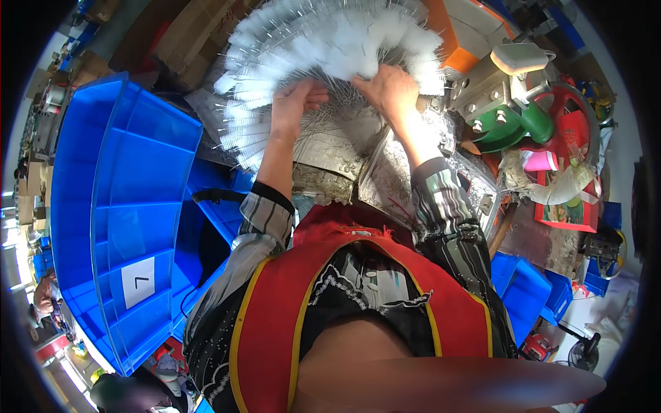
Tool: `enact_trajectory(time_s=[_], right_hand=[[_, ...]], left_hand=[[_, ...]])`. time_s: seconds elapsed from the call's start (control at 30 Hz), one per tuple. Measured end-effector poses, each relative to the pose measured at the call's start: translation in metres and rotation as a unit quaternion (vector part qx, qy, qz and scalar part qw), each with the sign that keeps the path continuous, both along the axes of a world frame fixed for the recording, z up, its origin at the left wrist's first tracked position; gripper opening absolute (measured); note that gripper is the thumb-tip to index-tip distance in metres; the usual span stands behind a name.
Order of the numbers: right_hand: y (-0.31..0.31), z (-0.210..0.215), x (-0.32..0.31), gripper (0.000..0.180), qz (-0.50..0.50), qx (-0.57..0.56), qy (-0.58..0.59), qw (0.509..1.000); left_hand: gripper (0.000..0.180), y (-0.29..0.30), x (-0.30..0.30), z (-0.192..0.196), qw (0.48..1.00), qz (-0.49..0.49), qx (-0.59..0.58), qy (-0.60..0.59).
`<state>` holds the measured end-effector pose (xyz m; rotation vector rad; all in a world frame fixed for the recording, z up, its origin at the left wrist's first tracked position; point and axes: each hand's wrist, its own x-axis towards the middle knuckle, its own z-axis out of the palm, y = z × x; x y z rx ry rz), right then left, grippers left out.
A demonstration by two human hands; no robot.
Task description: Assembling fan-like bristle brushes using a workstation jig.
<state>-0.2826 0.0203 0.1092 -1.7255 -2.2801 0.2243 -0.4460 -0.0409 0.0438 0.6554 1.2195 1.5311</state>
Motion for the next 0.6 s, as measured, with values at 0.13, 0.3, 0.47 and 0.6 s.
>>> enact_trajectory(time_s=[0.13,0.3,0.47,0.6], right_hand=[[0.0,-0.027,0.0,0.035,0.092,0.151,0.038,0.983],[0.004,-0.022,-0.019,0.035,0.077,0.135,0.065,0.986],[0.022,-0.003,-0.016,0.038,-0.002,0.155,0.279,0.948],[0.027,0.005,-0.003,0.041,-0.033,0.097,0.395,0.913]], left_hand=[[0.018,-0.01,0.014,0.0,0.993,-0.063,0.071,0.065],[0.018,-0.003,0.029,0.002,0.977,-0.051,0.204,0.014],[0.027,0.028,0.013,-0.006,0.978,0.038,0.204,0.014],[0.026,0.032,0.014,-0.006,0.982,0.049,0.18,0.015]])
